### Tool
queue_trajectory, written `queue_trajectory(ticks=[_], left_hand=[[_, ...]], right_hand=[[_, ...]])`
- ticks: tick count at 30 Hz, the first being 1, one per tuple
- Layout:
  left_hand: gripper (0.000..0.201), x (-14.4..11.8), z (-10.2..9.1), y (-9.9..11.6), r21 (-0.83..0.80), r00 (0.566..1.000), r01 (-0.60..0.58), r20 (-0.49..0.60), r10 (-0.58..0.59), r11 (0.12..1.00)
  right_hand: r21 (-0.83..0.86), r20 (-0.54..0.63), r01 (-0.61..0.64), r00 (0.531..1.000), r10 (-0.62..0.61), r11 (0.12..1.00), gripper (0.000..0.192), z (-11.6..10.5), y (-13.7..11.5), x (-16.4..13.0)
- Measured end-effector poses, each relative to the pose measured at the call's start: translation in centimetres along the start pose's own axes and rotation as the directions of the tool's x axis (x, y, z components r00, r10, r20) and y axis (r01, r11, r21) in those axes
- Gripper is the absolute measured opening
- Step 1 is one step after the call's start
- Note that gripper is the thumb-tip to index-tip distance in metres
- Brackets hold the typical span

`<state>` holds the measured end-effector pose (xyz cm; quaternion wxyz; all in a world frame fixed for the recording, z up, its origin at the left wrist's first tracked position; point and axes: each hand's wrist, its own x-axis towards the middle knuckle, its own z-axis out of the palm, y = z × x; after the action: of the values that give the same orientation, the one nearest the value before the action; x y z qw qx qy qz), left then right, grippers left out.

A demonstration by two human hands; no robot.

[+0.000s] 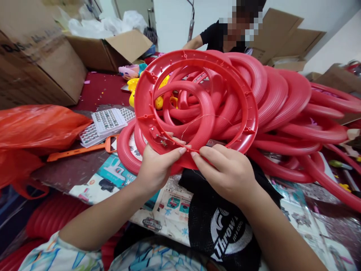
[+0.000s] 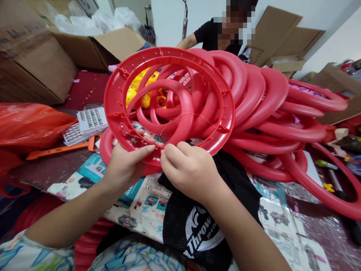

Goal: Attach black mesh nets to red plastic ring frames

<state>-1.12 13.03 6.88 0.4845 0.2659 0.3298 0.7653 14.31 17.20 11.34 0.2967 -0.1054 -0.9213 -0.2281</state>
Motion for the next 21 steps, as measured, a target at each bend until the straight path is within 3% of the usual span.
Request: queue_trajectory(ticks=[2, 5, 9, 13, 17, 21], left_hand=[[0.026, 0.1, 0.0, 0.1, -0.002, 1.000, -0.012, 0.006, 0.012, 1.000], [0.026, 0.2, 0.0, 0.3, 0.012, 0.999, -0.047, -0.014, 0.047, 0.999], [0.039, 0.3, -0.1, 0.8, 0.020, 0.997, -0.036, -0.072, 0.037, 0.999], [0.045, 0.3, -0.2, 1.0, 0.054, 0.995, -0.053, -0.087, 0.057, 0.997], [0.039, 0.2, -0.3, 1.2, 0.081, 0.994, -0.080, -0.064, 0.086, 0.993], [0.037, 0.6, -0.6, 1.4, 0.050, 0.994, -0.093, -0.050, 0.096, 0.994]], right_hand=[[0.001, 0.022, 0.006, 1.000, -0.006, 1.000, 0.015, 0.2, 0.0, -0.1], [0.079, 0.036, -0.100, 0.995, 0.098, 0.992, 0.015, 0.3, -0.2, -0.3], [0.180, -0.020, -0.201, 0.978, 0.208, 0.963, 0.010, -0.1, -0.4, -0.2], [0.156, 0.064, -0.260, 0.965, 0.253, 0.953, 0.014, -0.9, 0.2, 0.1], [0.210, 0.100, -0.223, 0.973, 0.206, 0.952, 0.015, -0.9, 0.6, 0.0], [0.145, 0.082, -0.137, 0.989, 0.127, 0.980, 0.017, -0.6, 0.7, -0.2]])
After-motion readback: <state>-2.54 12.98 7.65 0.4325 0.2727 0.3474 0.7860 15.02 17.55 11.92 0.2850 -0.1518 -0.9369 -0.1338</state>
